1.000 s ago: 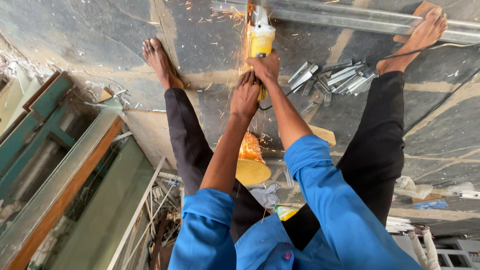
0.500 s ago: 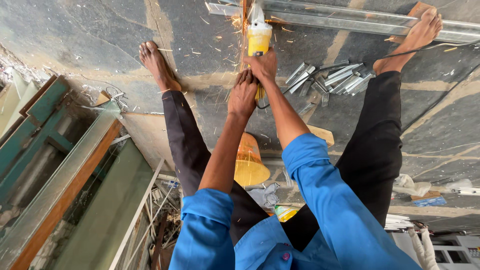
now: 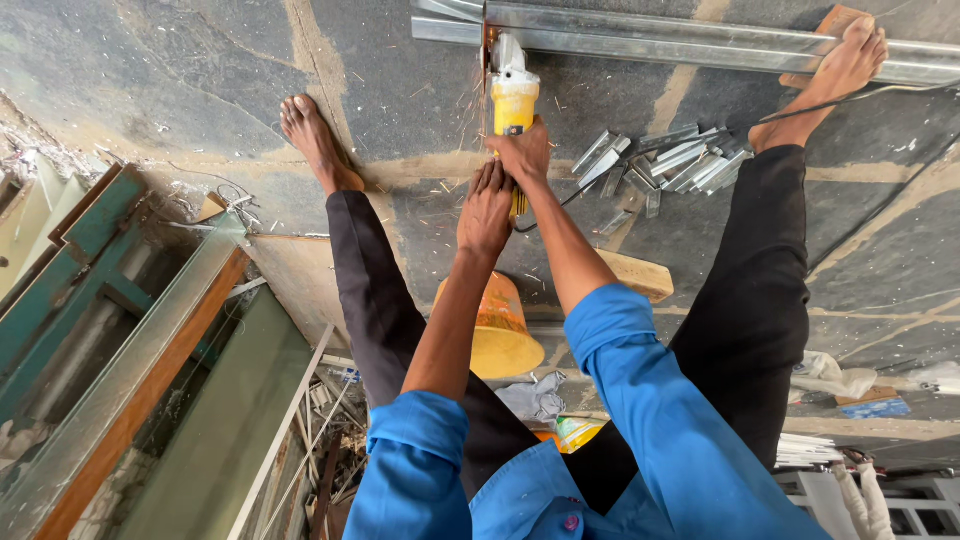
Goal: The person uses an angle grinder to cut a long metal profile into short segments. They repeatedly position the profile, cut it, and set the cut pieces aside on the floor.
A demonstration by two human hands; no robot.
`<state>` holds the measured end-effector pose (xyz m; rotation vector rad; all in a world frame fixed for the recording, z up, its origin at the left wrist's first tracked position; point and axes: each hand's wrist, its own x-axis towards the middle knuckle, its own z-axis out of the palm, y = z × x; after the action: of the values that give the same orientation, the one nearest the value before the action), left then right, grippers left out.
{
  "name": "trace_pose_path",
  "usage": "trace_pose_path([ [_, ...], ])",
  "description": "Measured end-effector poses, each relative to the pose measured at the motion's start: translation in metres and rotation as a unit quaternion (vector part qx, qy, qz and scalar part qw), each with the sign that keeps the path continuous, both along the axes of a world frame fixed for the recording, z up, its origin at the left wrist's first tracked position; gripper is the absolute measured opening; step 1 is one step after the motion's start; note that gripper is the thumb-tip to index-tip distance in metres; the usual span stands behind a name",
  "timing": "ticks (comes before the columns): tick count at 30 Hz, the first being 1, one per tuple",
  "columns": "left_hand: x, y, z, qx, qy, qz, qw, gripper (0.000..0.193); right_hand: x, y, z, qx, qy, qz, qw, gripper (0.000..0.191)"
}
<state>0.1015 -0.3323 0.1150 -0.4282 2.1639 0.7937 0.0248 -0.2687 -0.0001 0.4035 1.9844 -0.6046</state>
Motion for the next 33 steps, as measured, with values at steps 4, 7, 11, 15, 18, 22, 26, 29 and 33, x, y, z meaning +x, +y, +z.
trace_pose_path([
  [4,-0.002,0.000,-0.013,-0.013,0.019,0.005,1.000,0.082,-0.010,-0.005,-0.008,-0.013,0.007,-0.012,1.000,0.066],
  [7,-0.008,-0.004,-0.020,-0.031,0.043,0.011,0.999,0.080,-0.021,-0.012,-0.013,-0.025,0.012,-0.015,1.000,0.061],
  [11,-0.013,-0.007,-0.015,0.002,0.008,0.023,1.000,0.082,-0.027,-0.016,-0.006,-0.007,0.040,0.007,0.999,0.064],
  [15,-0.012,-0.005,-0.006,0.001,0.004,0.009,1.000,0.084,-0.018,-0.010,0.003,-0.017,-0.002,0.008,1.000,0.050],
  [18,-0.007,-0.003,-0.004,0.006,-0.009,0.000,1.000,0.086,-0.010,-0.006,0.004,-0.003,-0.030,-0.008,1.000,0.056],
  [22,-0.001,-0.001,-0.004,0.035,-0.044,0.008,0.998,0.084,-0.005,-0.003,0.004,0.000,0.004,-0.009,1.000,0.055],
  [26,-0.003,0.001,-0.011,-0.002,0.009,0.017,1.000,0.076,-0.012,-0.009,0.006,0.011,0.017,-0.019,1.000,0.059],
  [29,-0.004,-0.002,-0.018,-0.004,-0.002,0.004,1.000,0.072,-0.019,-0.015,0.007,0.011,0.007,-0.008,1.000,0.057],
  [33,-0.006,-0.007,-0.023,0.000,0.030,0.015,0.999,0.066,-0.027,-0.022,0.006,-0.009,0.018,-0.008,1.000,0.046],
])
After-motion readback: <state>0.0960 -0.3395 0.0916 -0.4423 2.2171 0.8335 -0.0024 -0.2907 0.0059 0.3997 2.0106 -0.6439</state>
